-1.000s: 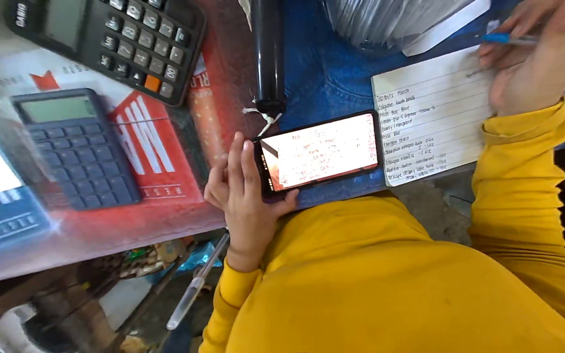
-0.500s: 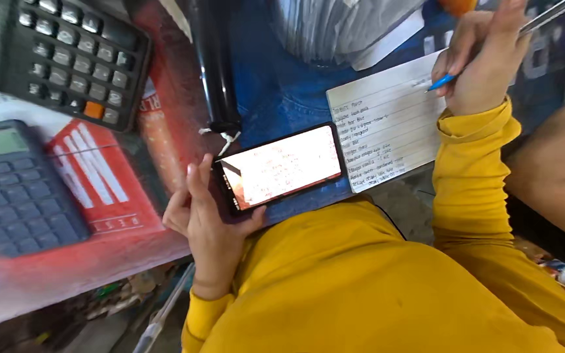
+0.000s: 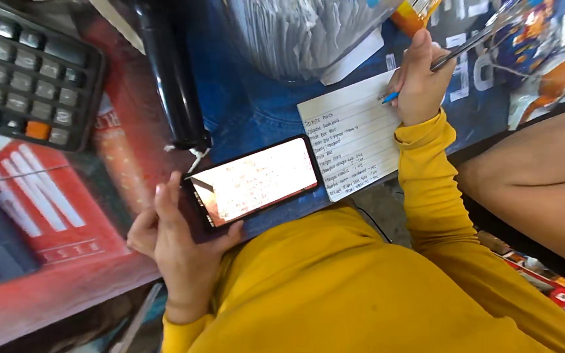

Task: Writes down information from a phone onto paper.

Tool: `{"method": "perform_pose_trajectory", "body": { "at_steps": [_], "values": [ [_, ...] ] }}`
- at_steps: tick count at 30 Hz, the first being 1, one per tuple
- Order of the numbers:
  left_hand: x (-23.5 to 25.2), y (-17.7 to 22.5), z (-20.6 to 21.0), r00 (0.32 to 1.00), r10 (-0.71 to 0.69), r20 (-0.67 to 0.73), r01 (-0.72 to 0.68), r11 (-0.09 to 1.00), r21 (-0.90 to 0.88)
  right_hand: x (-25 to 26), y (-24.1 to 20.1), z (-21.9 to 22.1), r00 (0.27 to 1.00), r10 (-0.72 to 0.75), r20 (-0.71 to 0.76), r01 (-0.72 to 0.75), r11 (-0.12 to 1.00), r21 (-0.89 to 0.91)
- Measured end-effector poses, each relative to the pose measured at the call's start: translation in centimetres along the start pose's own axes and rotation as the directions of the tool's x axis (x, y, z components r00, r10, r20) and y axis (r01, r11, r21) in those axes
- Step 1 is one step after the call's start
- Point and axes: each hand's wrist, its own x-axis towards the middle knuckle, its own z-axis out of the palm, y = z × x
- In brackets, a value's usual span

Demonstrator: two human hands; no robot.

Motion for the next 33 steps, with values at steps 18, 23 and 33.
{"method": "perform_pose_trajectory", "body": {
  "at_steps": [18, 23, 33],
  "values": [
    [-0.1, -0.1, 0.2, 0.999, 0.027, -0.018, -0.027, 1.000, 0.015, -0.3, 0.1, -0.4, 1.000, 0.011, -0.005, -0.011, 1.000, -0.025],
    [0.0, 0.0, 0.2, 0.999, 0.028, -0.023, -0.028, 1.000, 0.010, -0.4, 0.7, 0.0, 0.994, -0.093, -0.052, 0.089, 0.993, -0.079],
    [0.0, 0.0, 0.2, 1.000, 0.017, -0.020, -0.017, 1.000, 0.019, -0.3, 0.8, -0.3, 0.995, -0.095, -0.019, 0.094, 0.994, -0.058]
  ]
}}
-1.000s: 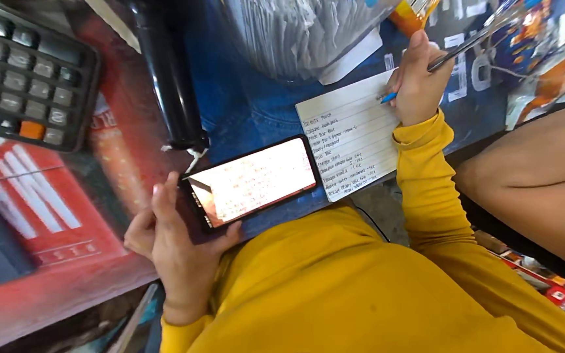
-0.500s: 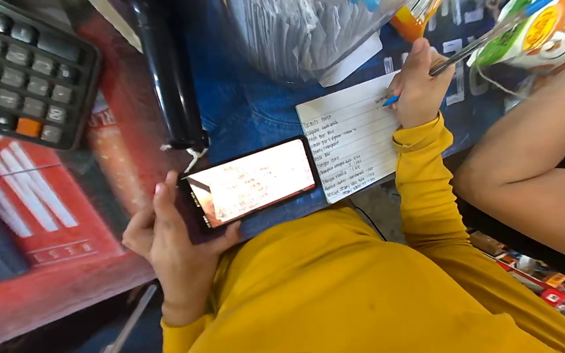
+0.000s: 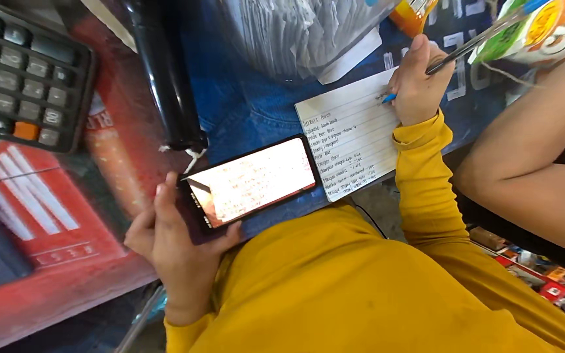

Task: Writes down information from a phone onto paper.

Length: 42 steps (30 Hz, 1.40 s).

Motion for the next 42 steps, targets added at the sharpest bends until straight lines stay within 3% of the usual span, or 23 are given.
{"method": "perform_pose_trajectory", "body": {
  "at_steps": [16, 19, 24, 30, 42],
  "values": [
    [-0.1, -0.1, 0.1, 1.000, 0.012, -0.011, -0.012, 1.000, 0.018, 0.2, 0.1, 0.1, 1.000, -0.005, -0.012, 0.004, 0.998, -0.070],
    [-0.1, -0.2, 0.2, 1.000, 0.020, -0.016, -0.019, 0.999, 0.034, 0.4, 0.0, -0.2, 0.999, 0.040, 0.027, -0.041, 0.999, 0.009],
    [-0.1, 0.3, 0.1, 0.999, 0.009, -0.031, -0.009, 1.000, 0.016, 0.8, -0.3, -0.9, 0.979, 0.205, 0.024, -0.202, 0.930, 0.308],
    [-0.4, 0.8, 0.1, 0.997, -0.054, -0.052, 0.055, 0.998, 0.017, 1.0, 0.3, -1.4, 0.979, 0.183, 0.085, -0.201, 0.928, 0.313],
    [-0.6, 0.4, 0.2, 0.998, 0.024, -0.050, -0.026, 0.999, -0.032, 1.0, 0.2, -1.4, 0.969, 0.234, 0.081, -0.248, 0.920, 0.304]
  ]
}}
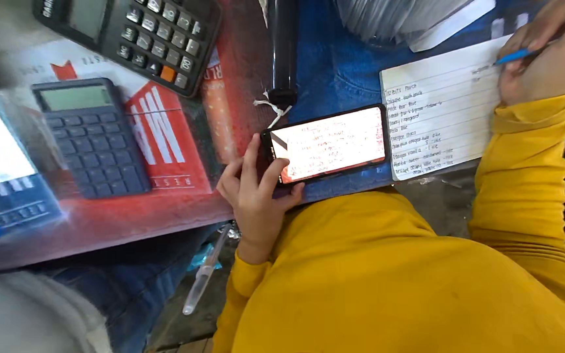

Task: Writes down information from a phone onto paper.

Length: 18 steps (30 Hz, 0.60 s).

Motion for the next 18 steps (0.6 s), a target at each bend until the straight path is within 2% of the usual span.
{"method": "perform_pose_trajectory", "body": {
  "at_steps": [3, 5, 8, 10, 12, 18],
  "values": [
    [-0.1, -0.1, 0.0, 1.000, 0.002, 0.015, -0.002, 1.000, -0.003, 0.0, -0.1, 0.2, 0.999, -0.025, 0.037, 0.026, 0.999, -0.034],
    [-0.3, -0.3, 0.0, 1.000, -0.006, 0.023, 0.006, 1.000, -0.004, 0.1, 0.2, -0.6, 0.975, -0.106, 0.196, 0.125, 0.988, -0.089],
    [-0.3, -0.4, 0.0, 0.999, -0.014, 0.037, 0.014, 1.000, -0.001, 0.8, 1.1, -1.8, 0.869, -0.272, 0.414, 0.316, 0.948, -0.040],
    [-0.2, -0.4, 0.1, 0.999, -0.012, 0.031, 0.012, 1.000, -0.013, 1.0, 1.1, -2.1, 0.849, -0.307, 0.430, 0.322, 0.946, 0.041],
    [-0.3, -0.5, 0.1, 1.000, -0.006, 0.021, 0.006, 1.000, -0.016, 0.9, 1.0, -2.1, 0.865, -0.294, 0.406, 0.288, 0.954, 0.077],
    [-0.3, -0.5, 0.0, 1.000, 0.009, 0.028, -0.009, 1.000, 0.005, 0.4, 0.7, -1.6, 0.901, -0.212, 0.379, 0.230, 0.973, -0.004]
  ]
}}
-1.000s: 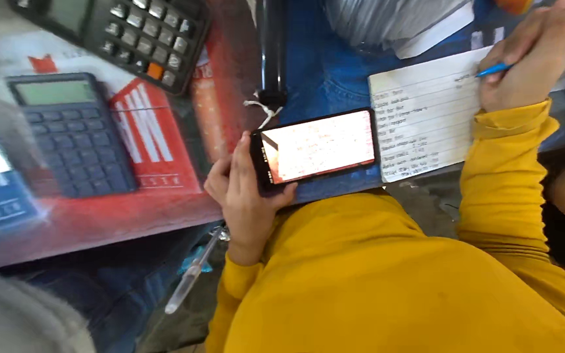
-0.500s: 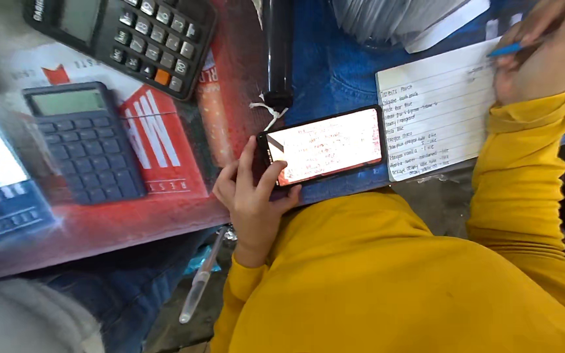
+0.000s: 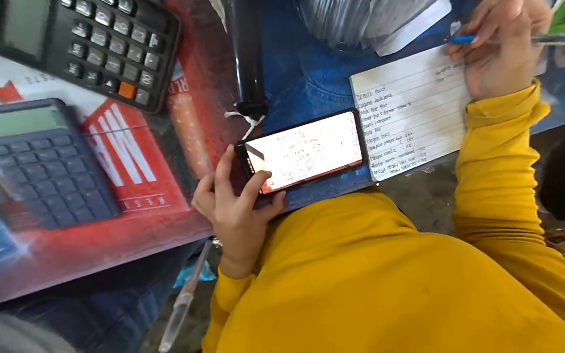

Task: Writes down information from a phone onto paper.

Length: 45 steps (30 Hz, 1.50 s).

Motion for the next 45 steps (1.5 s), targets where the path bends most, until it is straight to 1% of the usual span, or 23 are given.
{"method": "perform_pose_trajectory", "body": {
  "at_steps": [5, 13, 17, 21, 28, 34, 37, 39, 40, 41, 42, 44, 45],
  "values": [
    [0.4, 0.3, -0.2, 1.000, -0.001, 0.016, 0.001, 1.000, 0.014, 0.0, -0.2, 0.1, 0.999, 0.045, -0.020, -0.045, 0.998, -0.031],
    [0.4, 0.2, -0.1, 1.000, -0.004, 0.010, 0.003, 1.000, 0.015, 0.0, 0.0, 0.0, 0.999, 0.032, -0.013, -0.032, 0.999, -0.017],
    [0.4, 0.3, 0.0, 1.000, -0.005, -0.006, 0.005, 1.000, 0.017, 0.0, -0.1, 0.1, 0.999, 0.027, -0.029, -0.028, 1.000, -0.013],
    [0.3, 0.3, 0.0, 1.000, -0.002, -0.020, 0.003, 1.000, 0.021, 0.0, -0.3, 0.4, 0.996, 0.050, -0.077, -0.050, 0.999, 0.000],
    [0.0, 0.2, 0.1, 0.999, 0.001, -0.032, -0.001, 1.000, 0.003, 0.1, -0.1, 0.3, 0.997, 0.047, -0.061, -0.045, 0.999, 0.021],
    [0.0, 0.3, 0.2, 0.998, 0.003, -0.058, -0.001, 1.000, 0.027, 0.0, -0.1, 0.2, 0.996, 0.067, -0.063, -0.067, 0.998, 0.005],
    [0.0, 0.5, 0.1, 0.997, 0.012, -0.081, -0.012, 1.000, 0.012, 0.1, -0.2, 0.4, 0.994, 0.072, -0.085, -0.071, 0.997, 0.020],
    [0.2, 1.4, -0.2, 0.995, 0.069, -0.073, -0.076, 0.993, -0.095, 0.1, -0.5, 0.6, 0.992, 0.067, -0.111, -0.066, 0.998, 0.019],
    [0.6, 2.2, -0.3, 0.988, 0.146, -0.044, -0.151, 0.976, -0.158, 0.1, -0.5, 0.7, 0.990, 0.061, -0.125, -0.060, 0.998, 0.008],
    [1.3, 3.3, -0.4, 0.966, 0.258, 0.002, -0.250, 0.940, -0.234, 0.2, -0.4, 0.8, 0.990, 0.048, -0.132, -0.049, 0.999, -0.001],
    [2.3, 4.6, -0.3, 0.918, 0.392, 0.057, -0.357, 0.881, -0.309, 0.3, -0.3, 0.7, 0.991, 0.033, -0.126, -0.035, 0.999, -0.014],
    [4.5, 7.6, 1.2, 0.755, 0.639, 0.144, -0.530, 0.725, -0.440, 0.2, 0.3, 0.2, 0.997, -0.016, -0.071, 0.013, 0.999, -0.036],
    [5.4, 9.1, 2.7, 0.672, 0.725, 0.148, -0.591, 0.646, -0.482, 0.3, 0.5, 0.1, 0.998, -0.038, -0.041, 0.037, 0.999, -0.040]
  ]
}}
